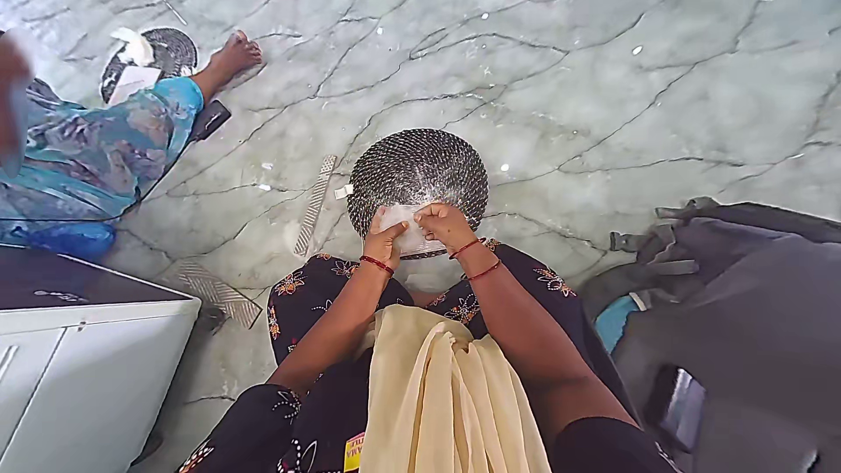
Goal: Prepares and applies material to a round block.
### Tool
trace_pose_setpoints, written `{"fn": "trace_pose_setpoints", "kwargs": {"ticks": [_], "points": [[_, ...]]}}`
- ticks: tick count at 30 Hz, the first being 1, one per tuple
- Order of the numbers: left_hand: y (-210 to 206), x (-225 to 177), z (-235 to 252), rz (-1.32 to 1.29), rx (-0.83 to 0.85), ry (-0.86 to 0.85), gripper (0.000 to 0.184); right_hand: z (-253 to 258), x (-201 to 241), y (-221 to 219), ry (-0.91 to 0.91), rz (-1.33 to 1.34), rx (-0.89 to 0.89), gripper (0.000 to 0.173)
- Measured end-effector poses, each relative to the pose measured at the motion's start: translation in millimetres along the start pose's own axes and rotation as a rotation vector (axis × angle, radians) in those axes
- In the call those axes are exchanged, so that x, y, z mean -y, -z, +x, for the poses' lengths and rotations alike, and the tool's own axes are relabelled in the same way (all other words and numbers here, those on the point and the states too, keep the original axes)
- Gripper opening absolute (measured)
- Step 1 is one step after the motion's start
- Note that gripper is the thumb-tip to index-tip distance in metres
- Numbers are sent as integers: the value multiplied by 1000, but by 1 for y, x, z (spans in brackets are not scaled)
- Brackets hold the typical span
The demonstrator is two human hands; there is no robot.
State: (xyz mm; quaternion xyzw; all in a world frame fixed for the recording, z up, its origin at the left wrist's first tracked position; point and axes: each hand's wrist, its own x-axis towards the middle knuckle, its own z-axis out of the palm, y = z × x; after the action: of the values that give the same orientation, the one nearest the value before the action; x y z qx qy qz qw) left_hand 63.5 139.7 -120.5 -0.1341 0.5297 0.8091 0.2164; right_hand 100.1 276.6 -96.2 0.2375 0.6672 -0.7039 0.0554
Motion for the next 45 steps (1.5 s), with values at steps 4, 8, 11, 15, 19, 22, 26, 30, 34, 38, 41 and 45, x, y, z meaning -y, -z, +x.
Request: {"fn": "trace_pose_setpoints", "kwargs": {"ticks": [4,8,11,15,19,22,26,30,34,38,41,45], "points": [[1,0,2,-15,-4,20,75,-2,5,1,-104,113,-37,25],[0,2,1,-38,-5,17,74,-5,3,2,-63,70,36,29],[1,3,1,-47,19,3,71,-1,0,2,-55,65,2,8],[6,-1,4,-150,34,0,49,-3,4,6,-126,72,42,14],[10,-5,8,-177,2,-53,57,-2,4,5,-191,90,-13,18],[11,-9,7,-127,0,-88,66,-1,2,4,-193,131,-28,30],[12,-9,6,-68,4,-83,69,-3,-2,1,-70,75,42,52],[12,-6,5,44,55,-60,65,3,-11,-2,180,-95,49,70],[12,-3,3,79,108,-24,62,10,-16,-4,114,-51,-90,19],[13,-4,4,68,129,7,63,1,-2,-2,-154,187,-93,43],[12,-9,1,109,130,31,64,-4,0,0,-128,199,-19,43],[11,-11,1,109,157,21,61,-2,-3,-2,-75,146,-64,14]]}}
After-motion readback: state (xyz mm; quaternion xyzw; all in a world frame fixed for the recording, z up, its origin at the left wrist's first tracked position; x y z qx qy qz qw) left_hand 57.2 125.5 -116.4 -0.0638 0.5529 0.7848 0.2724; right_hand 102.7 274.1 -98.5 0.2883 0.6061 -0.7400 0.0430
